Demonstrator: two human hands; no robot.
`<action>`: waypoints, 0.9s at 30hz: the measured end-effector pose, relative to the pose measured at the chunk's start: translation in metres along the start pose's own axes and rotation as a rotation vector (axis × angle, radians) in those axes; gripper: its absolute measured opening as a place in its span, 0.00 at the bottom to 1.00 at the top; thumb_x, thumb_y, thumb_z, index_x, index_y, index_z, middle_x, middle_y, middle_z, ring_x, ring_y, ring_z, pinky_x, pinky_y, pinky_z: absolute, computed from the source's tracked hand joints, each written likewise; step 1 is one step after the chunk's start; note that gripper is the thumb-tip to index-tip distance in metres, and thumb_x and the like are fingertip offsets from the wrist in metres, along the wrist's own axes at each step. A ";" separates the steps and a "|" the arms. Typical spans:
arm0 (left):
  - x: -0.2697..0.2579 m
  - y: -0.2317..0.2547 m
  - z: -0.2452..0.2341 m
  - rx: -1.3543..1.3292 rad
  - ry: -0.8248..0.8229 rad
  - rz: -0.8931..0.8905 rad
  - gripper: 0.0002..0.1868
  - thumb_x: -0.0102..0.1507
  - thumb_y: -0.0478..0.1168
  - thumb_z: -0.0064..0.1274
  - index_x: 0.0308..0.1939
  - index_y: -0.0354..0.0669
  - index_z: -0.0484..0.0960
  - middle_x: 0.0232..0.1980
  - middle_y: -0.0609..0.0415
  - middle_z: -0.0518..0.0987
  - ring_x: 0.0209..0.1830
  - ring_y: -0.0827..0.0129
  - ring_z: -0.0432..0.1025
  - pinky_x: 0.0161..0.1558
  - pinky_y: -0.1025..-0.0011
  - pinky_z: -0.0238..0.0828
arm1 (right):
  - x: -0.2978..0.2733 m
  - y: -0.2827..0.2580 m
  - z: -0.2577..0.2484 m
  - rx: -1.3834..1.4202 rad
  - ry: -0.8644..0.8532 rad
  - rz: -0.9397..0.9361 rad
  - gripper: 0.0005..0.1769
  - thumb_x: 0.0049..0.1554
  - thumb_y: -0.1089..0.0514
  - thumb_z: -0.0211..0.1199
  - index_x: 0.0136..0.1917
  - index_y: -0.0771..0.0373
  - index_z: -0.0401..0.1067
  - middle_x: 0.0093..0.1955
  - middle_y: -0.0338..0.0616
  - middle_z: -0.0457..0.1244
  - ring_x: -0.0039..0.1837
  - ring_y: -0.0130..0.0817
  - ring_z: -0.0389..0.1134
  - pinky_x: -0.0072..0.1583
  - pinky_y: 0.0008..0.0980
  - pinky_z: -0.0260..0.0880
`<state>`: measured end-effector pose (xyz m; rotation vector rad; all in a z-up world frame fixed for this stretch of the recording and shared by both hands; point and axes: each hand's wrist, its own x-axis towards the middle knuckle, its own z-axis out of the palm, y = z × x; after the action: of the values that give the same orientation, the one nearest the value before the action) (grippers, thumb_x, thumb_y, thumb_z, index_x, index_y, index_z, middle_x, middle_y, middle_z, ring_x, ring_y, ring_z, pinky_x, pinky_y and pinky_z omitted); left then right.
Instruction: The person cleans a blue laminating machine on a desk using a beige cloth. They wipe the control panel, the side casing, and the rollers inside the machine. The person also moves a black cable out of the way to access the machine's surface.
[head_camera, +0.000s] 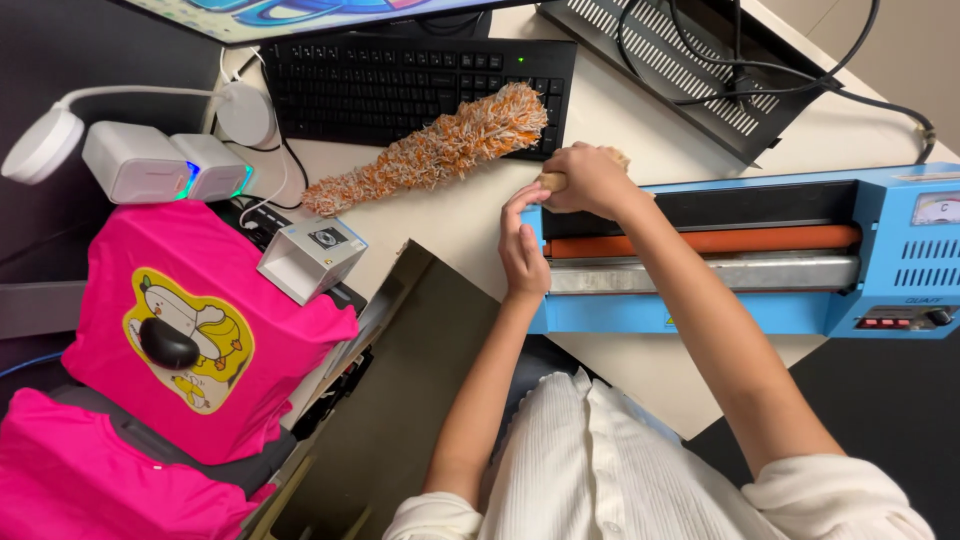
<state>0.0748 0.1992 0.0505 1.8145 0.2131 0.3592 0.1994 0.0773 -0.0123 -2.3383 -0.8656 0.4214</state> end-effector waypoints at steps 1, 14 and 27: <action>0.002 0.000 -0.001 -0.002 0.004 0.000 0.30 0.78 0.56 0.24 0.60 0.34 0.73 0.63 0.41 0.77 0.71 0.51 0.69 0.74 0.57 0.62 | 0.005 0.001 0.001 -0.003 -0.002 -0.003 0.22 0.43 0.43 0.75 0.47 0.56 0.82 0.46 0.43 0.73 0.52 0.51 0.73 0.51 0.49 0.71; 0.001 0.003 0.002 0.019 0.002 -0.030 0.27 0.77 0.51 0.26 0.61 0.34 0.72 0.60 0.42 0.78 0.65 0.55 0.73 0.72 0.60 0.64 | -0.032 0.020 -0.099 -0.316 -0.453 0.372 0.20 0.44 0.45 0.70 0.51 0.43 0.82 0.45 0.42 0.72 0.49 0.48 0.74 0.48 0.49 0.76; 0.002 0.003 0.003 0.101 -0.003 0.006 0.24 0.77 0.49 0.27 0.60 0.36 0.74 0.61 0.43 0.77 0.66 0.53 0.71 0.72 0.60 0.63 | -0.012 0.045 -0.003 0.013 -0.097 -0.020 0.24 0.40 0.46 0.76 0.49 0.56 0.81 0.50 0.40 0.71 0.55 0.47 0.70 0.57 0.46 0.72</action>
<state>0.0780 0.1964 0.0527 1.9148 0.2275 0.3549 0.2135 0.0406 -0.0374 -2.3113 -0.9276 0.5345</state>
